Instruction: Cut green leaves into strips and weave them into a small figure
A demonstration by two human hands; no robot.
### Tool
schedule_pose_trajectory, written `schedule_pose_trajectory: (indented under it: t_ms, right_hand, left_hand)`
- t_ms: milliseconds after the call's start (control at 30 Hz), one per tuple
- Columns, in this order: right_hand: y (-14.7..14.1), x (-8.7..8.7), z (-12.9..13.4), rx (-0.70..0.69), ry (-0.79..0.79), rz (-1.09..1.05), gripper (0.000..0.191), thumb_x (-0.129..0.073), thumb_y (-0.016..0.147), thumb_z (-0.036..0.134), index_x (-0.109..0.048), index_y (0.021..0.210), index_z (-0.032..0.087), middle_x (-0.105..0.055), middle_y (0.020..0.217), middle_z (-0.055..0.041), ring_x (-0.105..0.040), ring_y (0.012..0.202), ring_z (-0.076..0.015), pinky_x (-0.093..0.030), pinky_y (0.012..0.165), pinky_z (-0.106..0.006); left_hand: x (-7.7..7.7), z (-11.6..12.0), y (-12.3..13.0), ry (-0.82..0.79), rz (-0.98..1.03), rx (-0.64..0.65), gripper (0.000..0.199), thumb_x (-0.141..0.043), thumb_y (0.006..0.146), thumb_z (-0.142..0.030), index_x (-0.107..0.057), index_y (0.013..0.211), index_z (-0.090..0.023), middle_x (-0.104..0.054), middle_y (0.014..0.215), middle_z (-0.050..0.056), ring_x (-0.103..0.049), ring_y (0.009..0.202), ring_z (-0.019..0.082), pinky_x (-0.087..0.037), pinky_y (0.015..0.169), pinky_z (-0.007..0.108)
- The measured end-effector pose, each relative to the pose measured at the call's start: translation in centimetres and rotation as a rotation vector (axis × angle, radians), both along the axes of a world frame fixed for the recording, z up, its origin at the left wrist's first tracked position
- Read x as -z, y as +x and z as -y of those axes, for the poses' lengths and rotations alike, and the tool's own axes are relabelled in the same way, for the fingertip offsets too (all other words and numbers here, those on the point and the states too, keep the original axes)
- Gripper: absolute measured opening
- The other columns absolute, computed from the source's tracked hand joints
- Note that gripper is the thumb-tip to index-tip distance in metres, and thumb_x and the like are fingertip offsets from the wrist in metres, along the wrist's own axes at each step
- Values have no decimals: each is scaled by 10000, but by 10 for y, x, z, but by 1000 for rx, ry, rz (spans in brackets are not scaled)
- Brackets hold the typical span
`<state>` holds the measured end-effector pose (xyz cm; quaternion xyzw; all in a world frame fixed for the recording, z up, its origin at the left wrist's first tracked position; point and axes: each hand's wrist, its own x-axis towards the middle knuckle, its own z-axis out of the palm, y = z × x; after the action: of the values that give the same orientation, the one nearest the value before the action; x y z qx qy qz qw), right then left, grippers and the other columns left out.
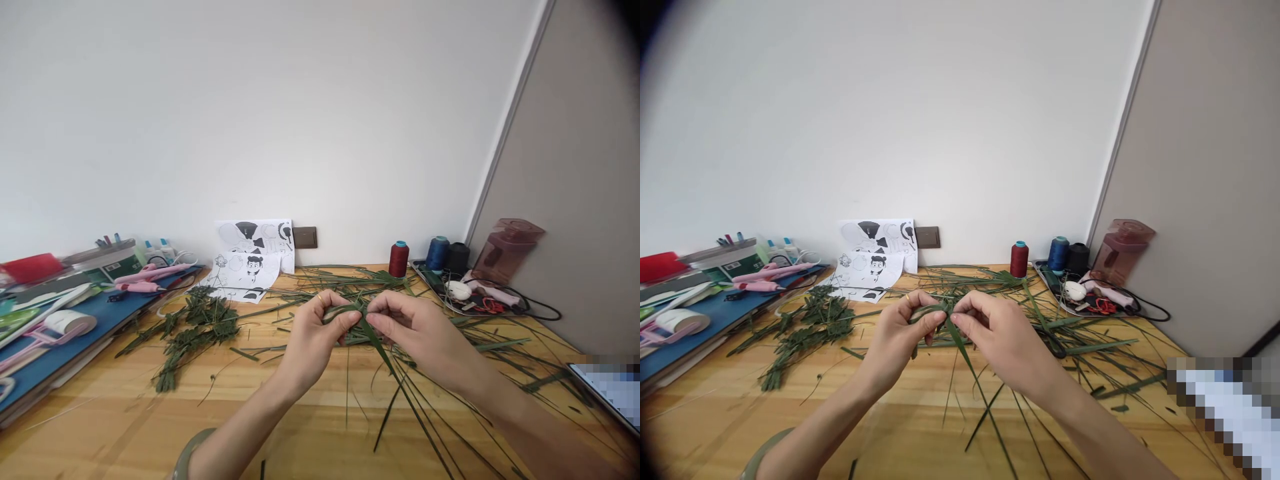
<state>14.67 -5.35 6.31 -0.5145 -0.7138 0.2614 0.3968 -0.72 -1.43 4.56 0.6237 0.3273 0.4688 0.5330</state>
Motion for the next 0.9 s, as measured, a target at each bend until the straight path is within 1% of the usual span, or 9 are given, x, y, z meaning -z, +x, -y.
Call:
schedule_pose_trajectory:
  t_ms: [133,233,367,467,567,633,733,800,900]
  right_hand:
    - [1,0,-2,-23,18,29,135,-441,825,274,-505,723,214,-448,595,53,-411,560,-103,-314,503,-218]
    - [2,-2,1,-18,70,83,142,-443,826,255,-491,701,210,-451,595,51,-401,556,-103,-304,505,-222]
    - [2,-4,4,-5,95,111,159,-438,829,247,-486,683,209,-450,586,45,-402,554,-105,-301,506,-230]
    - [0,-3,3,-38,-16,-8,131,-458,819,316,-509,746,219,-483,624,39,-438,576,-110,-341,515,-225]
    - [-2,-5,3,-38,-75,-127,133,-485,800,345,-530,817,221,-557,730,18,-514,675,-131,-394,583,-231]
    - [-3,-7,4,4,-61,-102,119,-481,802,308,-545,786,209,-583,745,8,-534,708,-142,-402,615,-238]
    - [-3,-9,7,65,-40,-17,115,-485,793,263,-555,724,205,-588,684,19,-530,648,-131,-394,580,-231]
    - [-3,-8,8,93,-20,27,112,-502,781,261,-555,695,211,-576,635,33,-513,593,-118,-376,531,-221]
    - [-4,-7,11,101,29,95,124,-505,782,272,-553,682,217,-557,591,43,-492,552,-109,-353,492,-213]
  left_hand:
    - [3,2,2,-16,106,-5,176,-622,692,-277,-500,665,-153,-465,494,-60,-410,451,53,-349,454,167]
    - [6,2,3,-33,201,-26,168,-627,691,-260,-497,665,-156,-473,467,-63,-412,440,52,-351,461,167]
    - [5,2,2,-44,286,-72,164,-645,672,-255,-506,681,-167,-490,484,-66,-428,431,55,-356,446,169]
    - [1,3,1,-7,213,-63,165,-641,675,-262,-507,686,-165,-500,500,-59,-448,452,62,-378,471,179]
    - [-1,3,1,-17,127,22,168,-630,684,-264,-496,687,-163,-486,494,-57,-450,468,64,-379,479,178]
    - [-2,4,1,-45,98,93,149,-614,700,-263,-504,725,-165,-471,487,-62,-439,451,57,-363,462,171]
    - [-4,6,1,-71,87,172,169,-615,698,-247,-549,837,-178,-515,587,-47,-430,448,44,-354,436,163]
    - [-6,8,1,-74,71,171,201,-655,653,-244,-586,828,-172,-544,647,-28,-435,466,45,-356,420,159]
    - [-8,11,2,-104,49,77,184,-705,586,-253,-606,690,-138,-564,624,-14,-411,436,36,-346,395,159]
